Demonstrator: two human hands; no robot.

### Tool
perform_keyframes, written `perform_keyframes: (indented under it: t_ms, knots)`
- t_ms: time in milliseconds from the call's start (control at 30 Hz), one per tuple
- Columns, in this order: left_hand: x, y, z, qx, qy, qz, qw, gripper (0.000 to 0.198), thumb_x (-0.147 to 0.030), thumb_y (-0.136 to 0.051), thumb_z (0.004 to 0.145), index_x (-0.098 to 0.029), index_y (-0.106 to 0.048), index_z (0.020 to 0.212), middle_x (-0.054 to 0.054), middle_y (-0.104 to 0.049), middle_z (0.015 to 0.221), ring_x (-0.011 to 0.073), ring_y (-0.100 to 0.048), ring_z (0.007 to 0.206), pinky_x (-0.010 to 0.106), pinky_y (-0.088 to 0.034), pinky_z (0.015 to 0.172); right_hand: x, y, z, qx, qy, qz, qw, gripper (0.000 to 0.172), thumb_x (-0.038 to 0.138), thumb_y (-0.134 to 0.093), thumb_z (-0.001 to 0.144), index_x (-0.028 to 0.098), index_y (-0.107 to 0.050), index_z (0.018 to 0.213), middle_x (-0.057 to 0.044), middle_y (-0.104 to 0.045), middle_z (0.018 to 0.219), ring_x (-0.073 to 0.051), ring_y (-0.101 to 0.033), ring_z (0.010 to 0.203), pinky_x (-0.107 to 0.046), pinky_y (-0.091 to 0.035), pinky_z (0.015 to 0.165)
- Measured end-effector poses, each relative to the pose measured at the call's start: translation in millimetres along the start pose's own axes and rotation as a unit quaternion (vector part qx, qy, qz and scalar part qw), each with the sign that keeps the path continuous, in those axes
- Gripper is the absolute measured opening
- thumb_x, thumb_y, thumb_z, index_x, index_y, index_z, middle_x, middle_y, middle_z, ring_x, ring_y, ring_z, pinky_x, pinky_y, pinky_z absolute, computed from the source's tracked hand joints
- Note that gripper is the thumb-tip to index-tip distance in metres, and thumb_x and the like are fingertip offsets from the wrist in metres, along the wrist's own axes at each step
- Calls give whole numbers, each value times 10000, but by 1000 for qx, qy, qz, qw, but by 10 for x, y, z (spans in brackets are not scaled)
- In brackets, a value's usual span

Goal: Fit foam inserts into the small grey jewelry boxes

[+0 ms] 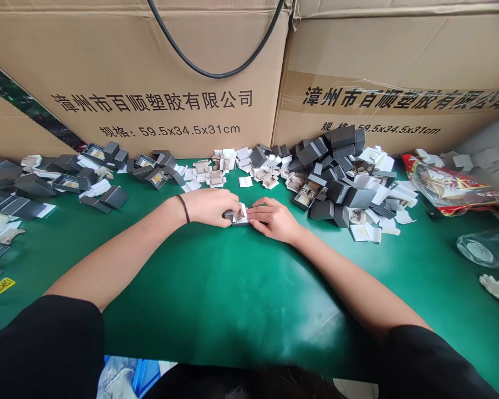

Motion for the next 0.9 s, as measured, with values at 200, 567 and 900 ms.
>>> perform_keyframes:
  t_ms: [200,567,900]
  knots:
    - [-38,12,-10,2,9,-1,1000,191,-199,-539,704,-191,-667,845,45,-643,899,181,-572,846,242,-419,702,30,-5,55,-44,-65,56,995,286,403,-579,835,221,-614,1054,-62,-655,1088,-227,-533,1048,-421,-465,908]
    - [25,-108,-69,-113,-6,-55,992,322,-238,-505,779,-205,-561,1094,72,-558,1112,184,-572,899,255,-440,695,106,-97,98,-80,-204,149,964,331,417,-658,750,223,-535,988,-39,-648,1003,-196,-606,948,-358,-478,856]
    - [176,-746,-41,-265,78,-367,888,638,-423,-632,757,-207,-353,1289,98,-575,1212,192,-582,1076,317,-478,931,112,-92,87,-111,-198,112,967,351,451,-681,739,225,-514,950,-42,-619,940,-192,-591,869,-336,-494,784]
Point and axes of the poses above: each hand's wrist, its own z-axis towards the middle knuckle, its own y-axis out of the back of the hand, x = y × z, the point moved 2 cm from there along z, towards the middle knuckle
